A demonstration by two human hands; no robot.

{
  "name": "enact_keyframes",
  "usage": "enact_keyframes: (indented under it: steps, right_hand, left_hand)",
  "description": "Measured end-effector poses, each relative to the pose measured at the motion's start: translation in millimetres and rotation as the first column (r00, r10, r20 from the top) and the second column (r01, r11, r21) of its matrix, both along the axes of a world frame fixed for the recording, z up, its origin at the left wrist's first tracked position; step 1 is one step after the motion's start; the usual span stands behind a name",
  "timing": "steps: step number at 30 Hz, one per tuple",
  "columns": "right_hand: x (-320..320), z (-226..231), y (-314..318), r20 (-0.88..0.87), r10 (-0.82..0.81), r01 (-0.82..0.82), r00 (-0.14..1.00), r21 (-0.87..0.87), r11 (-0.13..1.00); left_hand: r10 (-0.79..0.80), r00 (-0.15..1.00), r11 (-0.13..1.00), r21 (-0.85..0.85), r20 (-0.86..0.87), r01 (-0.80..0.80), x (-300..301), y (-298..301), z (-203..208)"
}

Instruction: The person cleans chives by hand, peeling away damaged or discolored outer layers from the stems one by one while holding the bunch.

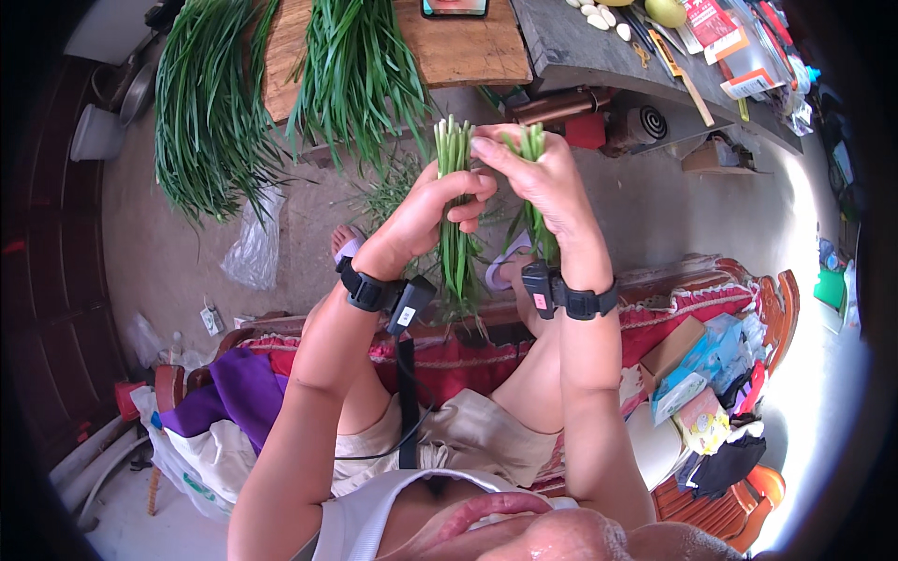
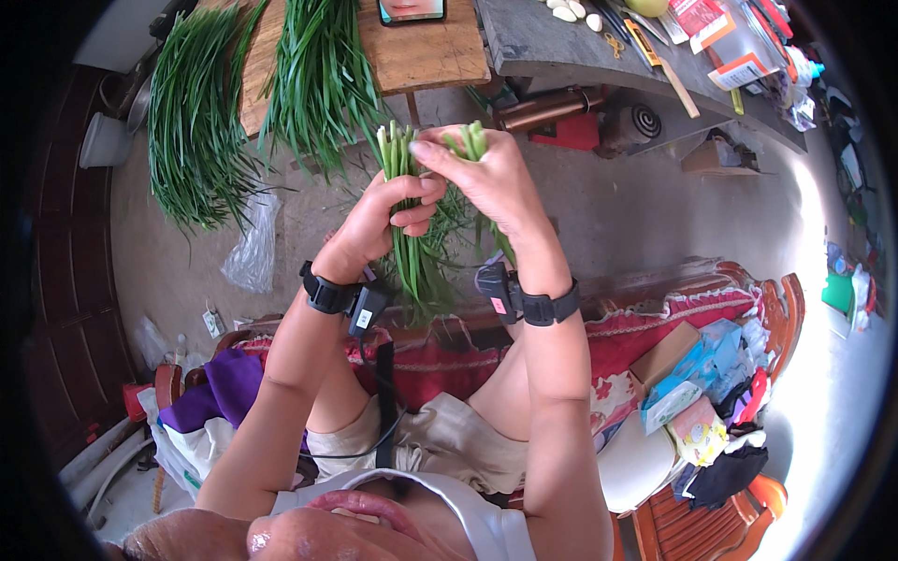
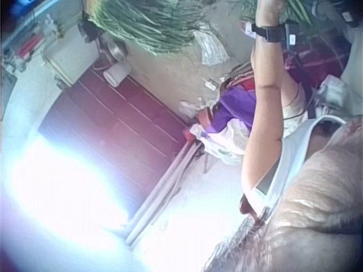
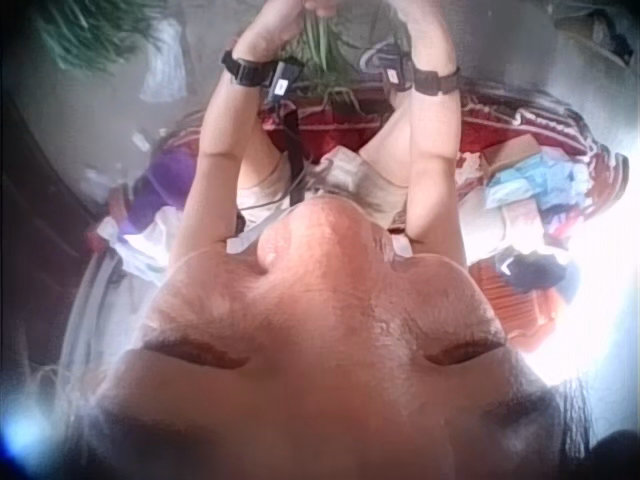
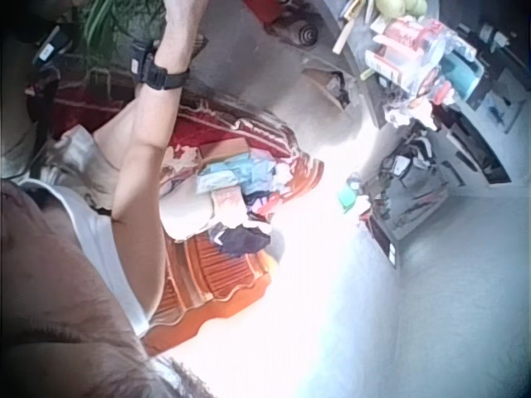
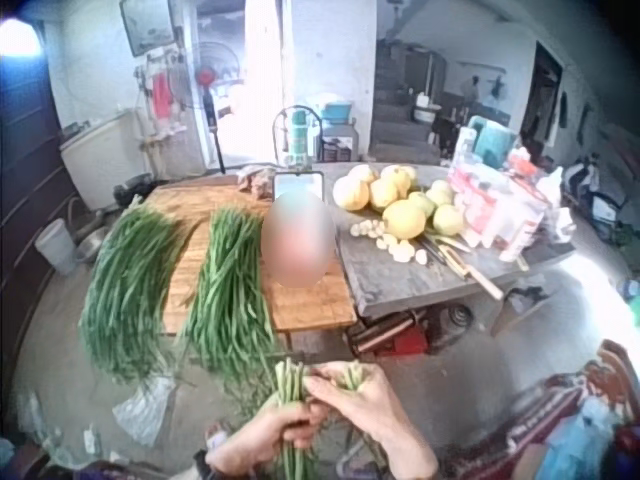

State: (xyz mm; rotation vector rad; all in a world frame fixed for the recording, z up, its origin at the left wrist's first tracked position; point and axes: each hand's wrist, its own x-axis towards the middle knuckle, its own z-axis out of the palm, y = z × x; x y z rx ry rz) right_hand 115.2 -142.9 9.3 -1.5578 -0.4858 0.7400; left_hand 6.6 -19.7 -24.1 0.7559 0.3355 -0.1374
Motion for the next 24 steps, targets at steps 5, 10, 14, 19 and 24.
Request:
enact_keyframes:
  steps: [5,10,14,19,24]
  right_hand:
    - [2.8,-11.3,-0.8,-0.009,-0.029,0.029,1.000,0.040,0.999]
    - [3.2,-5.8,-1.8,-0.059,-0.094,0.101,0.994,0.114,0.988]
    - [11.3,-8.2,-7.0,-0.123,-0.224,0.244,0.967,0.191,0.951]
    - [42.3,0.5,-35.9,-0.245,-0.342,0.411,0.907,0.343,0.845]
    - [59.9,5.3,-59.7,-0.249,-0.358,0.435,0.900,0.449,0.781]
  left_hand:
    - [0.019,0.999,0.993,0.120,0.030,-0.022,2.5,-5.3,6.6]
    - [0.112,0.993,0.977,0.182,0.030,-0.115,3.0,4.8,-1.2]
    - [0.151,0.988,0.954,0.255,0.044,-0.157,3.3,9.0,-2.2]
    - [0.191,0.979,0.867,0.456,0.068,-0.201,-3.4,15.4,-2.5]
    - [0.270,0.962,0.820,0.511,0.051,-0.257,-12.3,18.4,1.7]
